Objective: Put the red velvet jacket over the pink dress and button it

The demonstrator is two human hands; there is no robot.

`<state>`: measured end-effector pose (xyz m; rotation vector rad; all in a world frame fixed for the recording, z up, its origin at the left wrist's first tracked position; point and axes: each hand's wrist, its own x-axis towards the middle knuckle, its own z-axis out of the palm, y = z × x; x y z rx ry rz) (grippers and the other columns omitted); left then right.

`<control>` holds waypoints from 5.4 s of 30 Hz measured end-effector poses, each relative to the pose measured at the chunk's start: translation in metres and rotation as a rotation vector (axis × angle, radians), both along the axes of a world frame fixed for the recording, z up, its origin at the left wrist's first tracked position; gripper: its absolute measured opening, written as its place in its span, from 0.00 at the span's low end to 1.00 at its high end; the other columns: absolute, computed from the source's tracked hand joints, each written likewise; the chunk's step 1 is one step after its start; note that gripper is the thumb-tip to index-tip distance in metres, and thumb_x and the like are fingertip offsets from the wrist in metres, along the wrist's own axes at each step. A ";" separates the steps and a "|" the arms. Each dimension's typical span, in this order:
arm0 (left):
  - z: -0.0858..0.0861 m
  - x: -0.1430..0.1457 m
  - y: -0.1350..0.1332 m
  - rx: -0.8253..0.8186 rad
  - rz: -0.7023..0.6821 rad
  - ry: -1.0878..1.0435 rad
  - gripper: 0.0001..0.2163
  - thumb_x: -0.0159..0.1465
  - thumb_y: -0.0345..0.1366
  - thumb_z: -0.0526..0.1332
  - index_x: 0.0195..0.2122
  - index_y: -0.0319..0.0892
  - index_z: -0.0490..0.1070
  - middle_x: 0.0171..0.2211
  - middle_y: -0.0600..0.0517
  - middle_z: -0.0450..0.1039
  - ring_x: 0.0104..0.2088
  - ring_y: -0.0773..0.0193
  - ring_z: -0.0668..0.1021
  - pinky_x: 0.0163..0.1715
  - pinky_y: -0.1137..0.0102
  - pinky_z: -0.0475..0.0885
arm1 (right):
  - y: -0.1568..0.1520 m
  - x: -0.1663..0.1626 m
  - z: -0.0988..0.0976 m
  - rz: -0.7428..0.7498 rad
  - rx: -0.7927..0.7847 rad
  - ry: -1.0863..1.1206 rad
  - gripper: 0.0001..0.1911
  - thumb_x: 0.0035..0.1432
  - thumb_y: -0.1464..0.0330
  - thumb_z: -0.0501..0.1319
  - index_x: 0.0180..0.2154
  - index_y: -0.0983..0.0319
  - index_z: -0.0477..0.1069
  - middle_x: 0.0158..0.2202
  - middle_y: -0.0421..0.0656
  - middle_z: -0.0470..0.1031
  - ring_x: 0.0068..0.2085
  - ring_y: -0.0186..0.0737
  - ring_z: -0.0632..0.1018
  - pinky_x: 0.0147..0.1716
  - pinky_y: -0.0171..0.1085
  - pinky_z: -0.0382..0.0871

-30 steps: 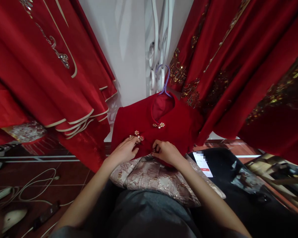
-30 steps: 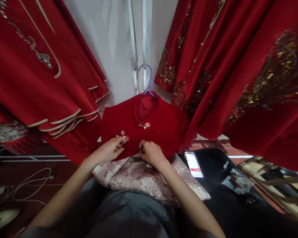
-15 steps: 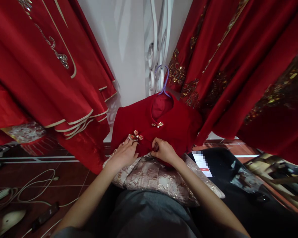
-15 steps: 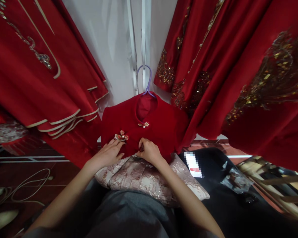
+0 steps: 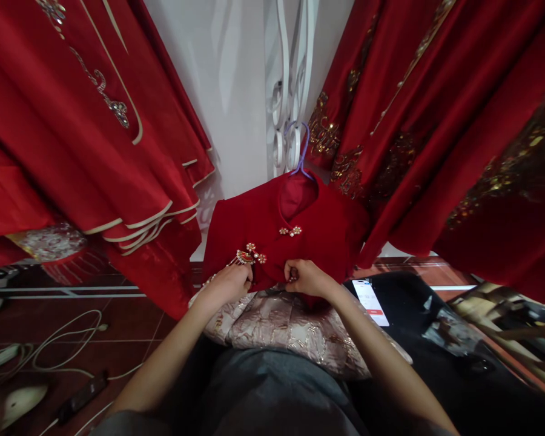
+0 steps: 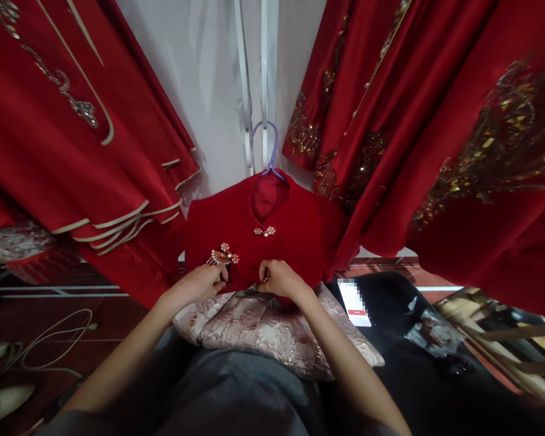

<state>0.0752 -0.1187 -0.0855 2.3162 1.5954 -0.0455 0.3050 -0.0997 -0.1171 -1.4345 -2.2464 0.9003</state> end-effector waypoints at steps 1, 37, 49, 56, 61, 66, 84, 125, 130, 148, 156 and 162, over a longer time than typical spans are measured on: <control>-0.002 -0.001 0.001 -0.011 -0.017 -0.033 0.07 0.59 0.31 0.58 0.37 0.40 0.73 0.35 0.47 0.78 0.36 0.60 0.79 0.36 0.70 0.67 | -0.001 0.001 0.003 -0.008 -0.025 -0.014 0.08 0.40 0.75 0.65 0.26 0.61 0.68 0.24 0.36 0.70 0.26 0.31 0.70 0.25 0.29 0.57; -0.041 0.001 0.028 -0.245 0.189 -0.618 0.05 0.45 0.27 0.62 0.25 0.37 0.71 0.24 0.51 0.77 0.28 0.64 0.79 0.29 0.74 0.72 | -0.012 -0.046 -0.016 -0.085 -0.016 0.437 0.04 0.52 0.72 0.64 0.32 0.62 0.77 0.32 0.42 0.80 0.33 0.36 0.80 0.36 0.33 0.73; -0.044 -0.002 0.029 -0.274 0.160 -0.600 0.07 0.47 0.26 0.60 0.27 0.35 0.76 0.22 0.51 0.77 0.25 0.66 0.77 0.27 0.74 0.70 | -0.015 -0.053 -0.026 -0.127 0.125 0.392 0.04 0.51 0.73 0.63 0.32 0.63 0.75 0.30 0.42 0.77 0.32 0.34 0.77 0.34 0.31 0.71; -0.035 -0.004 0.026 -0.312 0.154 -0.553 0.08 0.48 0.26 0.60 0.31 0.36 0.75 0.28 0.49 0.79 0.29 0.64 0.79 0.25 0.74 0.70 | -0.014 -0.044 -0.020 -0.061 0.107 0.310 0.05 0.52 0.72 0.63 0.34 0.62 0.74 0.31 0.42 0.77 0.32 0.34 0.77 0.33 0.32 0.70; -0.015 -0.013 0.022 -0.129 0.141 -0.314 0.11 0.46 0.31 0.67 0.33 0.41 0.74 0.28 0.53 0.78 0.30 0.64 0.79 0.28 0.74 0.68 | -0.011 -0.023 0.006 -0.086 0.137 0.302 0.05 0.56 0.71 0.60 0.35 0.61 0.74 0.33 0.42 0.79 0.33 0.35 0.78 0.35 0.33 0.70; -0.006 -0.007 0.016 -0.077 0.086 -0.281 0.08 0.49 0.32 0.65 0.32 0.43 0.74 0.30 0.54 0.79 0.33 0.64 0.79 0.31 0.74 0.67 | -0.009 -0.012 0.018 -0.112 0.169 0.325 0.05 0.57 0.70 0.59 0.34 0.61 0.74 0.33 0.42 0.79 0.34 0.36 0.79 0.36 0.34 0.71; -0.019 0.009 0.016 -0.040 0.101 -0.404 0.04 0.51 0.33 0.66 0.26 0.40 0.73 0.27 0.51 0.78 0.30 0.64 0.79 0.30 0.74 0.69 | -0.013 -0.039 -0.017 0.002 0.011 0.316 0.08 0.51 0.72 0.65 0.36 0.62 0.71 0.30 0.41 0.77 0.31 0.34 0.77 0.31 0.31 0.69; -0.011 0.029 0.020 -0.421 0.522 -1.365 0.15 0.59 0.47 0.62 0.34 0.37 0.76 0.33 0.47 0.79 0.31 0.65 0.78 0.34 0.70 0.74 | -0.010 0.035 0.042 0.193 -0.152 0.126 0.13 0.58 0.63 0.61 0.42 0.63 0.71 0.34 0.45 0.79 0.36 0.37 0.79 0.37 0.36 0.73; -0.001 0.056 0.025 0.136 0.153 -1.048 0.10 0.62 0.38 0.60 0.41 0.41 0.74 0.41 0.49 0.77 0.44 0.61 0.77 0.49 0.65 0.70 | -0.012 0.038 0.050 0.182 -0.092 0.183 0.13 0.60 0.63 0.59 0.43 0.63 0.71 0.35 0.45 0.79 0.37 0.37 0.79 0.39 0.37 0.73; 0.015 0.079 0.064 1.033 -0.270 0.001 0.08 0.66 0.32 0.54 0.36 0.38 0.71 0.39 0.45 0.70 0.41 0.57 0.71 0.41 0.61 0.69 | -0.012 0.053 0.058 0.071 -0.034 0.307 0.11 0.59 0.62 0.59 0.40 0.62 0.71 0.37 0.45 0.78 0.38 0.37 0.78 0.41 0.39 0.73; 0.023 0.067 0.069 1.000 -0.531 -0.098 0.12 0.68 0.32 0.49 0.44 0.45 0.72 0.37 0.52 0.73 0.46 0.62 0.72 0.64 0.47 0.49 | -0.011 0.053 0.056 0.039 -0.013 0.309 0.13 0.59 0.59 0.59 0.39 0.62 0.71 0.34 0.44 0.77 0.37 0.38 0.78 0.41 0.41 0.74; 0.024 0.071 0.063 0.859 -0.277 -0.280 0.13 0.67 0.36 0.51 0.49 0.43 0.70 0.38 0.48 0.75 0.44 0.58 0.74 0.64 0.42 0.43 | 0.003 0.035 0.060 -0.197 0.002 0.601 0.19 0.57 0.54 0.59 0.43 0.62 0.70 0.40 0.49 0.77 0.41 0.42 0.79 0.45 0.45 0.75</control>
